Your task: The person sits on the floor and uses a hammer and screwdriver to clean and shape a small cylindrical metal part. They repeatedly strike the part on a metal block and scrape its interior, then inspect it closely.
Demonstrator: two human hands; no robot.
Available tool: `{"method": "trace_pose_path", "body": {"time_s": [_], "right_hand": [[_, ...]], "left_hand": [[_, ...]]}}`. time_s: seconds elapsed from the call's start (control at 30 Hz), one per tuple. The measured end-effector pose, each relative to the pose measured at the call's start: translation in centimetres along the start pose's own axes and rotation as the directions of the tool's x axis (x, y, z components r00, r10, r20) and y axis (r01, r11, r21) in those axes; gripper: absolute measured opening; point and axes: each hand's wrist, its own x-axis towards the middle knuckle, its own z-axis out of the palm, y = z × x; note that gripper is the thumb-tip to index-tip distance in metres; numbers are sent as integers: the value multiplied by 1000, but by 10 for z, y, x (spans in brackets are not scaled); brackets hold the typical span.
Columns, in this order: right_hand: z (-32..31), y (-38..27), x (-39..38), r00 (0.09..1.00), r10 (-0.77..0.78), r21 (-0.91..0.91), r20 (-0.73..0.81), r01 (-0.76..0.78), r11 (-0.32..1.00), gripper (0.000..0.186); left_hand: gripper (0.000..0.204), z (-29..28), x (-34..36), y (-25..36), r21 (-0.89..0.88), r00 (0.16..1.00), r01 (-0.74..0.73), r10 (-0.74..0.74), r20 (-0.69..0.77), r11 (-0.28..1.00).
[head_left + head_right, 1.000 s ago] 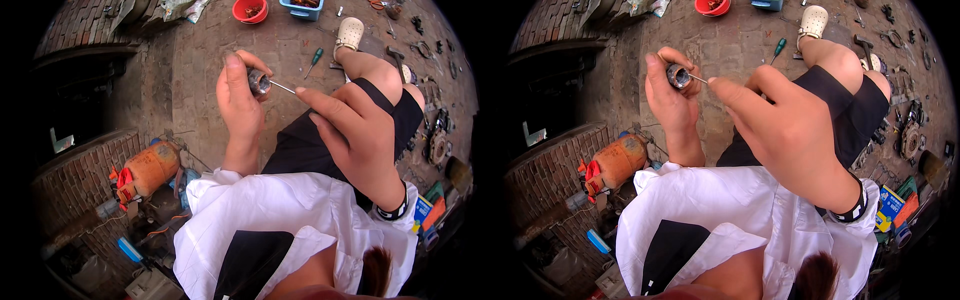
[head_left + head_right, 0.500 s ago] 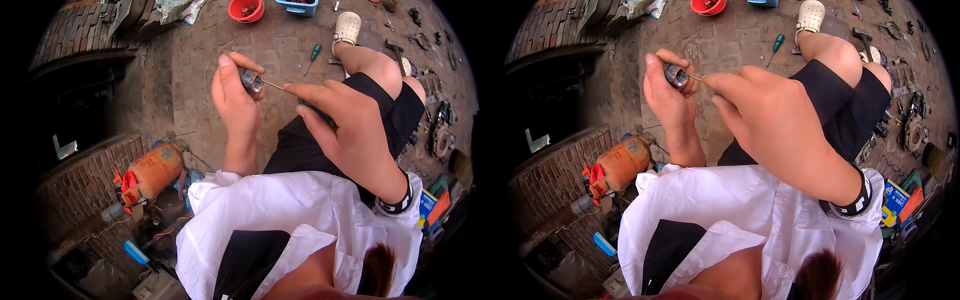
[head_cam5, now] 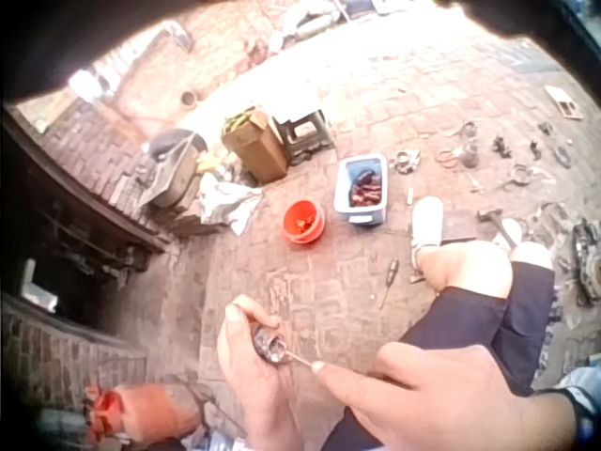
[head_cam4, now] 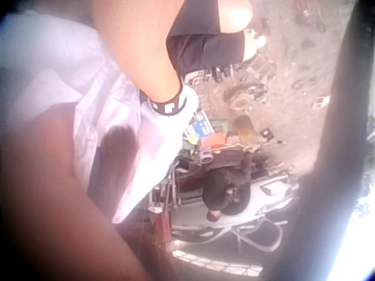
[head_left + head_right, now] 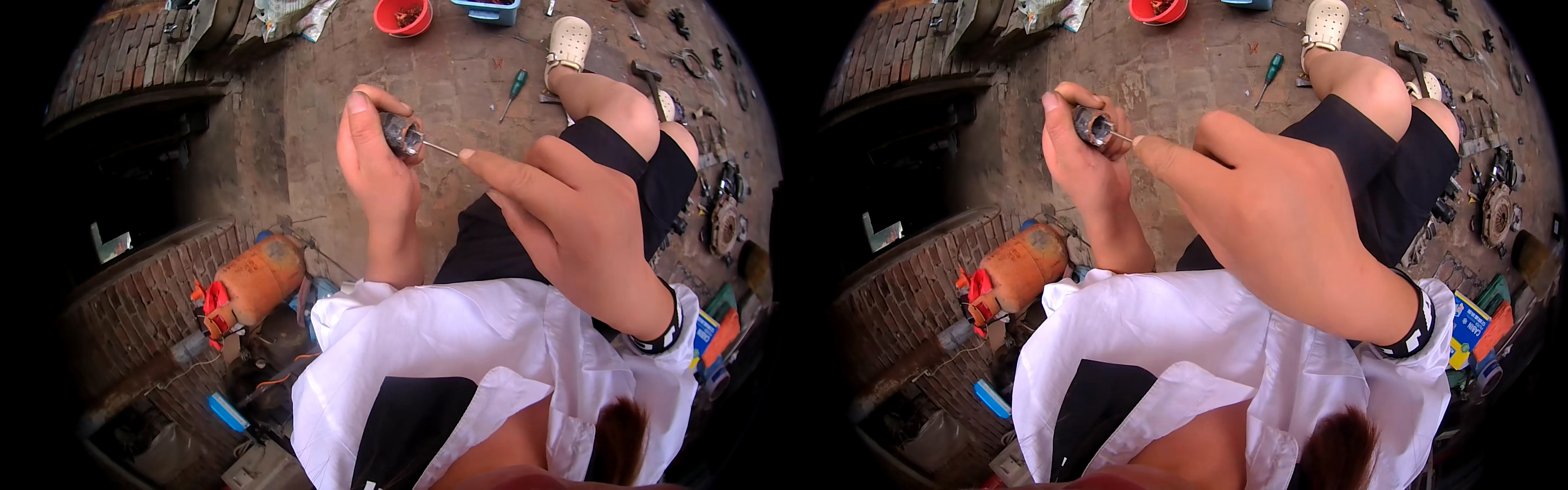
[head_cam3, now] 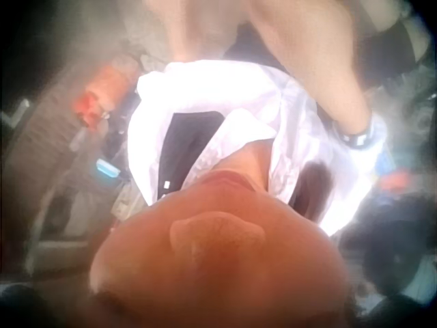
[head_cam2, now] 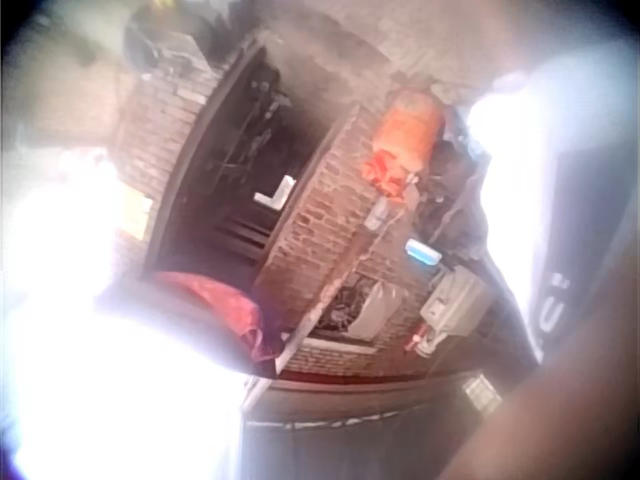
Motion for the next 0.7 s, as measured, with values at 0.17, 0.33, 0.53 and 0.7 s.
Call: {"method": "trace_pose_path", "body": {"time_s": [0.17,0.33,0.53,0.7], "right_hand": [[-1,4,-4,985,-112,-99,-131,99,990,45],[2,2,-8,975,-158,-155,-157,134,979,50],[0,-1,-9,975,-177,-189,-136,150,971,52],[1,-2,-9,971,-202,-238,-126,168,957,54]], "left_hand": [[43,6,1,5,-163,991,68,-48,125,984],[44,6,-1,4,-173,989,78,-54,137,982],[48,-2,1,-1,-193,986,53,-20,164,980],[47,-2,0,-2,-161,989,40,-16,147,986]]}}
